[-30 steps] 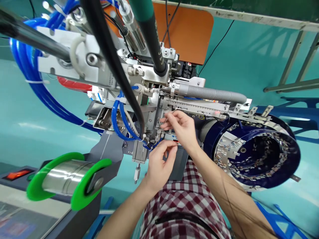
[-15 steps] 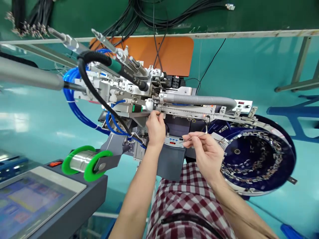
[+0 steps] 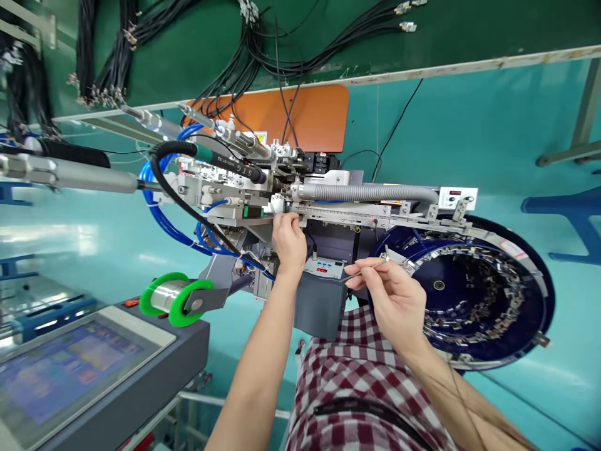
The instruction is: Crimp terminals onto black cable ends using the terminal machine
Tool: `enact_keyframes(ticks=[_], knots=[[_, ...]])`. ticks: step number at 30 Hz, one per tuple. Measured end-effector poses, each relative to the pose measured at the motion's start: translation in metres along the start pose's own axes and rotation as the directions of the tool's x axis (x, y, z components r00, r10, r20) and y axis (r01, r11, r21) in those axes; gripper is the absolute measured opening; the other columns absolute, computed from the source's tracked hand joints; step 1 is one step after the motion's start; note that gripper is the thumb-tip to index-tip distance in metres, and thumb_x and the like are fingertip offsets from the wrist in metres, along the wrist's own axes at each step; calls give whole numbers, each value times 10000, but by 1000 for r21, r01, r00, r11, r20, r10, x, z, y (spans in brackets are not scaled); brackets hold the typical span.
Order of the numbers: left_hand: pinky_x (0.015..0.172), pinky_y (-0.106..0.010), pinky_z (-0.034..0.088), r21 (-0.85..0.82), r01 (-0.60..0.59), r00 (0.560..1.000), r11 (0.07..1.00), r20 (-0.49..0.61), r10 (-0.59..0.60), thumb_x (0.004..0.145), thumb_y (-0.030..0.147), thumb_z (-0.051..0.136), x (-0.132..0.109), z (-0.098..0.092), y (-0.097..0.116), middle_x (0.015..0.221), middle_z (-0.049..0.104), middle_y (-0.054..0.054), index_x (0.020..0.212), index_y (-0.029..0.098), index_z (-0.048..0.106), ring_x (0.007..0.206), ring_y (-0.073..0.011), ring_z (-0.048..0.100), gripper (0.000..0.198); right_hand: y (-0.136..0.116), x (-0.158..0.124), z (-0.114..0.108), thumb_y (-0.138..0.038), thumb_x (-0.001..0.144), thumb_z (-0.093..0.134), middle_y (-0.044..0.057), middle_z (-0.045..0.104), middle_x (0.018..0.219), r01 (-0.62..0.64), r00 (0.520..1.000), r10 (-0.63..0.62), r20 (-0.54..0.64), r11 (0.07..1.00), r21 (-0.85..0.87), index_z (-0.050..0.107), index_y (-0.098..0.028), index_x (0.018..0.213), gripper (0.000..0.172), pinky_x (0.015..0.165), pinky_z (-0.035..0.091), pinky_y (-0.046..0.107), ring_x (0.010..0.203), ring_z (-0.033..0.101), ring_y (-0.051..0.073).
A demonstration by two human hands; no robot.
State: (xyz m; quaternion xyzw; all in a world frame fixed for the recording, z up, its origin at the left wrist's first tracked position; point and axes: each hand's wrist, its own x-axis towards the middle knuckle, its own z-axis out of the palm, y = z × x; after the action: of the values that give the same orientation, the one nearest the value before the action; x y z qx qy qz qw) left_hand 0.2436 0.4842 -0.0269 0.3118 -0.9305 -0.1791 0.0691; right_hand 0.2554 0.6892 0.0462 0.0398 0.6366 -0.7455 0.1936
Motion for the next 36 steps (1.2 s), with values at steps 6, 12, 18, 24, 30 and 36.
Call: enact_keyframes(ticks=[6, 12, 18, 24, 30, 36], knots=[[805, -355, 453, 49, 7, 999, 999, 35, -9, 925, 214, 460, 3, 0, -1, 879, 636, -103, 961, 172, 542, 854, -246, 619, 99, -7, 0, -6, -218, 945, 561, 16, 737, 871, 15, 1000, -15, -25, 1000, -23, 663, -222, 964, 104, 671, 622, 249, 676, 704, 111], [786, -353, 455, 79, -3, 997, 997, 77, -3, 928, 190, 445, 7, 1, 1, 868, 647, -102, 895, 184, 530, 842, -244, 630, 92, -10, 0, -6, -234, 940, 566, 31, 735, 855, 16, 999, -18, -38, 999, -43, 667, -216, 957, 104, 651, 633, 290, 655, 701, 132], [858, -368, 473, 53, -34, 996, 998, 81, 30, 917, 172, 456, 7, -2, 0, 968, 661, -118, 971, 171, 582, 944, -250, 633, 138, -8, 0, -5, -238, 940, 566, 31, 736, 856, 10, 1000, -11, -24, 998, -58, 665, -212, 943, 102, 664, 635, 292, 668, 706, 135], [804, -350, 501, 205, -81, 986, 975, 160, 48, 971, 238, 374, -6, -7, 10, 1112, 619, -164, 1335, 133, 503, 953, -264, 652, 400, -4, 1, -5, -234, 936, 576, 31, 738, 870, 7, 1000, -9, -27, 998, -67, 668, -212, 954, 96, 673, 634, 291, 675, 709, 135], [616, -288, 488, 399, -76, 966, 914, 255, -31, 980, 265, 360, -13, -8, 20, 1109, 599, -173, 1456, 110, 365, 790, -233, 673, 500, -5, 2, -1, -246, 934, 580, 37, 739, 860, -4, 1000, 2, -25, 997, -75, 669, -208, 941, 98, 669, 635, 291, 676, 711, 139], [623, -272, 476, 344, -88, 972, 935, 234, 5, 980, 256, 355, -12, -8, 14, 1083, 607, -149, 1435, 133, 403, 797, -219, 662, 473, -6, 4, 3, -275, 936, 574, 38, 735, 844, -14, 1000, 12, -23, 995, -104, 664, -215, 927, 108, 659, 641, 306, 659, 711, 148]])
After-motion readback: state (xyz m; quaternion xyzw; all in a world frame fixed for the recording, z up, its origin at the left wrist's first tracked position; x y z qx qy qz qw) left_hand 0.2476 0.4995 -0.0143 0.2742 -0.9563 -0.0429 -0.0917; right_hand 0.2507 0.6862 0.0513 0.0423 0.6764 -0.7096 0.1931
